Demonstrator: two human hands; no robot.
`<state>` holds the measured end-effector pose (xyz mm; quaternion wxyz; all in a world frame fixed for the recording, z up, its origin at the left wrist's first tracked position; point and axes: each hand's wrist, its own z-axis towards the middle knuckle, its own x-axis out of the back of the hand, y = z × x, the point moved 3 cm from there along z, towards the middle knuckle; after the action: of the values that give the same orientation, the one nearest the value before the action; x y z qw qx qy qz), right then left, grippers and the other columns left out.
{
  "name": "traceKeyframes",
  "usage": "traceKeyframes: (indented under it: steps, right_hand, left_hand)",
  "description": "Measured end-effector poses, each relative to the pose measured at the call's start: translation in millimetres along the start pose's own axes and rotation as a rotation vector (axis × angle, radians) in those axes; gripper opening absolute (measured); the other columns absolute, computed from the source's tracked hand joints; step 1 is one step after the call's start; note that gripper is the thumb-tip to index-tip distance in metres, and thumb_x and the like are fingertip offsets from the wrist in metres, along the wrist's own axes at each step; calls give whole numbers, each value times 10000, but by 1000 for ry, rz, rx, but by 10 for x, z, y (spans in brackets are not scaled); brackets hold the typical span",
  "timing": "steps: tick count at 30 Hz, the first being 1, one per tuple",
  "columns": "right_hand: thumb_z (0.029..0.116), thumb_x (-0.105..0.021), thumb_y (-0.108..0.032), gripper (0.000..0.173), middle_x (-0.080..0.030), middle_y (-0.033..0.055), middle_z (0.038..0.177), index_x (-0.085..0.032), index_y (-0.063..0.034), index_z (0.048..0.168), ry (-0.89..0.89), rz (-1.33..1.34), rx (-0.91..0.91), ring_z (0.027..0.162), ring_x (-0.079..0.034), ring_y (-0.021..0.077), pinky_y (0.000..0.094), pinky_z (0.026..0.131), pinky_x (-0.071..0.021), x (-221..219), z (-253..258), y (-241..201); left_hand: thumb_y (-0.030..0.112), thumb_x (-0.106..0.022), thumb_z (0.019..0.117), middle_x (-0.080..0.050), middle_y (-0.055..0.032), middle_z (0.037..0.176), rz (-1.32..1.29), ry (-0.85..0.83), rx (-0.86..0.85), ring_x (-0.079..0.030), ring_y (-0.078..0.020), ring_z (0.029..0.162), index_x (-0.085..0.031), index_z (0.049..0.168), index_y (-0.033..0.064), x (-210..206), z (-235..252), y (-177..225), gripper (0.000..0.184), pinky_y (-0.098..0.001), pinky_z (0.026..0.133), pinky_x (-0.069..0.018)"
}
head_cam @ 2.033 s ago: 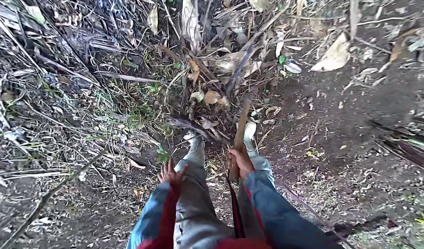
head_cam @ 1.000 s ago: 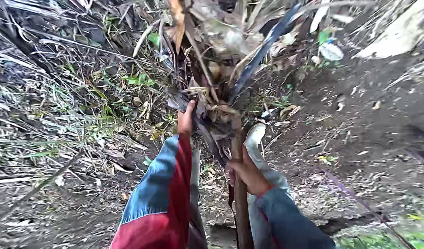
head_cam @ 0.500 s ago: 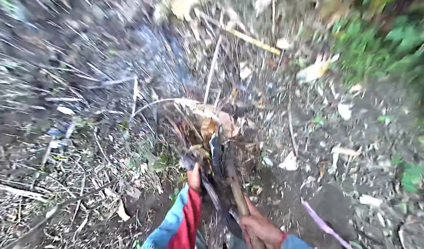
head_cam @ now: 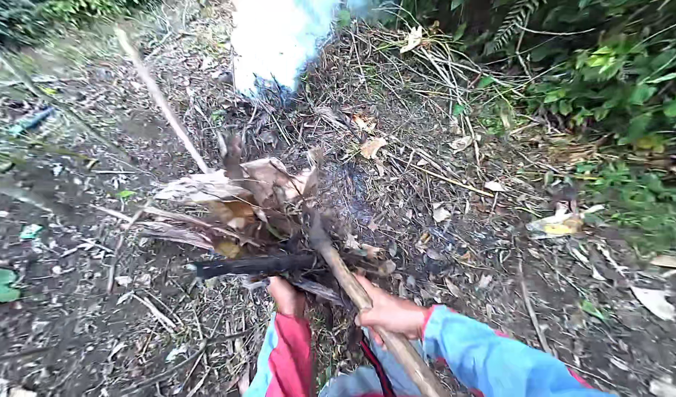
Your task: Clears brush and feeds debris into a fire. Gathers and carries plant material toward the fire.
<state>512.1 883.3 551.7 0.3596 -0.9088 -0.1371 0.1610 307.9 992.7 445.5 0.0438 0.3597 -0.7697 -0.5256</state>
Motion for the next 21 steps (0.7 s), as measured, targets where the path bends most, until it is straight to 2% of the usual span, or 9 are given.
traceKeyframes:
  steps: [4, 6, 8, 10, 13, 15, 19, 21]
  right_hand:
    - [945, -658, -101, 1012, -610, 156, 996, 12, -384, 1649, -115, -74, 120, 529, -597, 219, 411, 486, -571, 313, 336, -796]
    - [953, -653, -97, 1015, -612, 158, 987, 26, -389, 1648, -193, -100, 187, 527, -597, 215, 408, 484, -568, 546, 515, -1265]
    - [945, -650, -90, 1013, -611, 159, 955, 15, -390, 1648, -250, -132, 242, 509, -589, 218, 412, 468, -560, 815, 647, -1774]
    - [950, -649, -88, 1011, -613, 167, 979, 19, -386, 1647, -299, -166, 270, 515, -592, 223, 419, 476, -565, 1029, 713, -2253]
    - [945, -646, -91, 1017, -606, 157, 942, 27, -380, 1649, -348, -219, 308, 513, -583, 220, 413, 466, -552, 1300, 781, -2886]
    - [950, -644, -89, 1010, -612, 164, 954, 25, -376, 1650, -376, -262, 327, 509, -584, 223, 415, 462, -555, 1432, 805, -3254]
    - [952, -648, -83, 1006, -610, 173, 1009, 11, -375, 1654, -427, -321, 371, 518, -585, 228, 418, 466, -555, 1621, 908, -3837]
    - [952, -646, -72, 1001, -610, 185, 1030, 5, -363, 1656, -441, -334, 388, 516, -587, 227, 415, 465, -557, 1704, 1043, -4037]
  left_hand:
    - [397, -184, 1120, -656, -123, 1100, -63, -31, -229, -670, -215, 980, -479, 1337, 50, -560, 388, 670, 505, -486, 824, -591]
    - [372, -165, 1119, -643, -102, 1106, -78, -40, -355, -661, -192, 985, -461, 1344, 57, -917, 567, 1031, 488, -465, 827, -588]
    - [362, -166, 1110, -648, -57, 1059, -93, -38, -465, -663, -151, 959, -471, 1298, 85, -1311, 729, 1349, 453, -436, 809, -594]
    - [370, -188, 1109, -653, -60, 1050, -115, -12, -528, -667, -159, 946, -478, 1291, 81, -1665, 863, 1647, 448, -443, 796, -596]
    - [346, -234, 1108, -658, -74, 1066, -155, 38, -596, -672, -169, 957, -491, 1295, 64, -2140, 996, 2048, 425, -448, 812, -596]
    - [327, -220, 1108, -655, -67, 1055, -170, 78, -648, -671, -155, 951, -482, 1294, 55, -2386, 1041, 2282, 421, -426, 813, -597]
    - [309, -187, 1115, -636, -77, 1129, -223, 103, -752, -658, -151, 997, -418, 1379, 50, -2765, 1197, 2645, 436, -418, 860, -586]
    - [301, -195, 1119, -632, -64, 1120, -239, 117, -788, -657, -140, 994, -410, 1383, 57, -2914, 1318, 2726, 419, -404, 858, -586]
